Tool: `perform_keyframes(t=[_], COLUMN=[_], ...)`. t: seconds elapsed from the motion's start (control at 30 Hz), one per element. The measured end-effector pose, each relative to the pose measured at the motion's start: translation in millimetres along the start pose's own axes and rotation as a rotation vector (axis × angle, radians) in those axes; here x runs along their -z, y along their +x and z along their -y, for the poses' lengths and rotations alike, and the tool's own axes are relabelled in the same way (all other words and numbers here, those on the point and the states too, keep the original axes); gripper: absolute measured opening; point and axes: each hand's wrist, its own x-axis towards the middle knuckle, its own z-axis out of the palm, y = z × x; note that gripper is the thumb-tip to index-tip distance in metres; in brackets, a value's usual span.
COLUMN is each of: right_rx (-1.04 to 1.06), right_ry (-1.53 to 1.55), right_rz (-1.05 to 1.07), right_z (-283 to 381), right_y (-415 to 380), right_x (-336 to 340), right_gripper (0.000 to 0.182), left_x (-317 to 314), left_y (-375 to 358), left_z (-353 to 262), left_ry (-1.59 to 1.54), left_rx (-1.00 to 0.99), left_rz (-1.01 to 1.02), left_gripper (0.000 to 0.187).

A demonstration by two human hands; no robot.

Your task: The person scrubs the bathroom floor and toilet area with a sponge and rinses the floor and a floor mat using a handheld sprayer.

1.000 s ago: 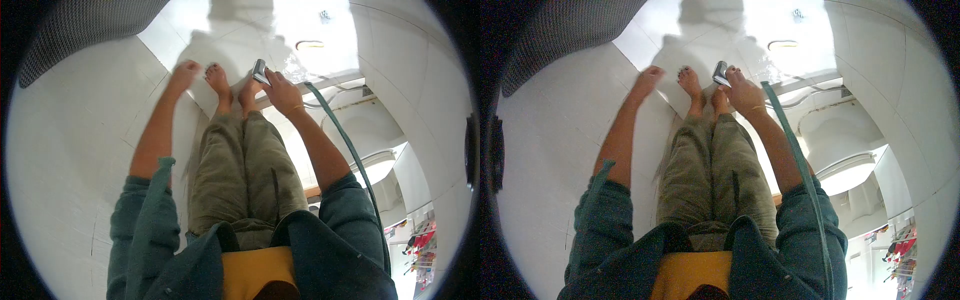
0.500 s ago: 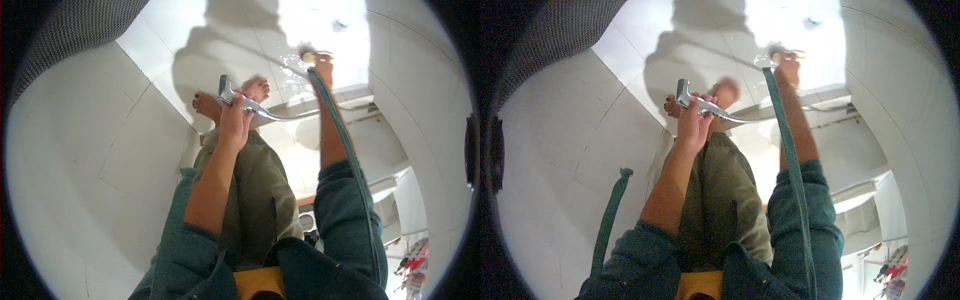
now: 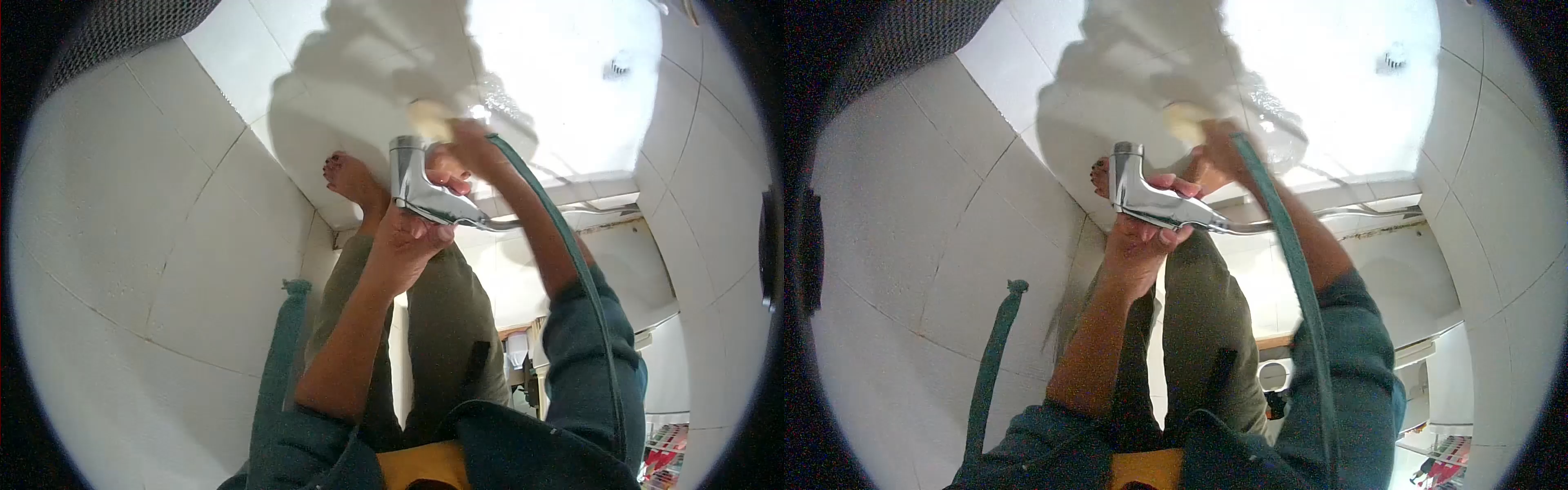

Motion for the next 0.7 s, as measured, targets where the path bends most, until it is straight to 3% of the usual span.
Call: perform_keyframes(t=[0.03, 0.07, 0.1, 0.13, 0.17, 0.2, 0.23, 0.27, 0.3, 0.33, 0.37, 0.4, 0.43, 0.47, 0.5, 0.53, 0.57, 0.63, 0.7], right_rx=[0.133, 0.135, 0.124, 0.145, 0.145, 0.292, 0.440, 0.435, 0.357, 0.273, 0.154, -0.141, -0.168, -0.334, -0.520, -0.558, -0.660, -0.496, -0.121], right_ry=[-0.001, -0.076, -0.084, 0.123, 0.124, -0.045, -0.217, -0.211, -0.238, -0.269, -0.225, 0.485, 0.060, 0.136, -0.029, -0.003, 0.120, 0.019, 0.116], right_rz=[0.125, 0.393, 0.553, 0.541, 0.532, 0.507, 0.478, 0.478, 0.229, -0.017, -0.108, -0.190, -0.371, -0.451, -0.450, -0.592, -0.578, -0.554, -0.398], right_z=[29, 62, 68, 98, 108, 115, 115, 109, 95, 77, 54, 21, -11, -31, -44, -54, -60, -50, -24], right_y=[10, 23, 59, 49, 60, 71, 80, 87, 89, 89, 88, 87, 82, 71, 67, 63, 61, 72, 93], right_x=[-5, -2, -57, -33, -44, -58, -67, -69, -69, -66, -40, -17, 7, 38, 64, 82, 98, 96, 59], right_gripper=[0.027, 0.036, 0.029, 0.029, 0.029, 0.027, 0.026, 0.026, 0.026, 0.026, 0.026, 0.030, 0.037, 0.042, 0.044, 0.046, 0.047, 0.048, 0.046], left_x=[6, 15, 23, 30, 36, 45, 52, 51, 51, 51, 48, 41, 37, 33, 31, 30, 31, 34, 40], left_y=[1, 3, 4, 3, 2, 8, 8, 7, 4, 8, 9, 10, 11, 15, 19, 25, 29, 38, 42], left_z=[-6, -8, -18, -30, -37, -33, -32, -41, -45, -44, -46, -48, -50, -46, -43, -43, -45, -45, -38], left_ry=[0.002, 0.052, 0.060, 0.148, 0.229, 0.296, 0.294, 0.362, 0.424, 0.275, 0.267, 0.220, 0.171, 0.132, 0.118, 0.108, 0.103, 0.059, -0.034], left_rx=[-0.017, -0.031, -0.042, 0.044, 0.138, -0.038, -0.036, -0.031, -0.017, -0.012, -0.013, 0.010, 0.040, -0.002, -0.002, -0.014, -0.024, -0.016, -0.025], left_rz=[0.015, 0.020, 0.028, 0.001, -0.029, 0.041, 0.046, 0.022, -0.005, 0.035, 0.039, 0.035, 0.030, 0.025, 0.038, -0.012, -0.061, -0.100, -0.208], left_gripper=[0.048, 0.045, 0.045, 0.044, 0.044, 0.044, 0.044, 0.044, 0.044, 0.044, 0.044, 0.043, 0.043, 0.041, 0.041, 0.040, 0.039, 0.040, 0.050])
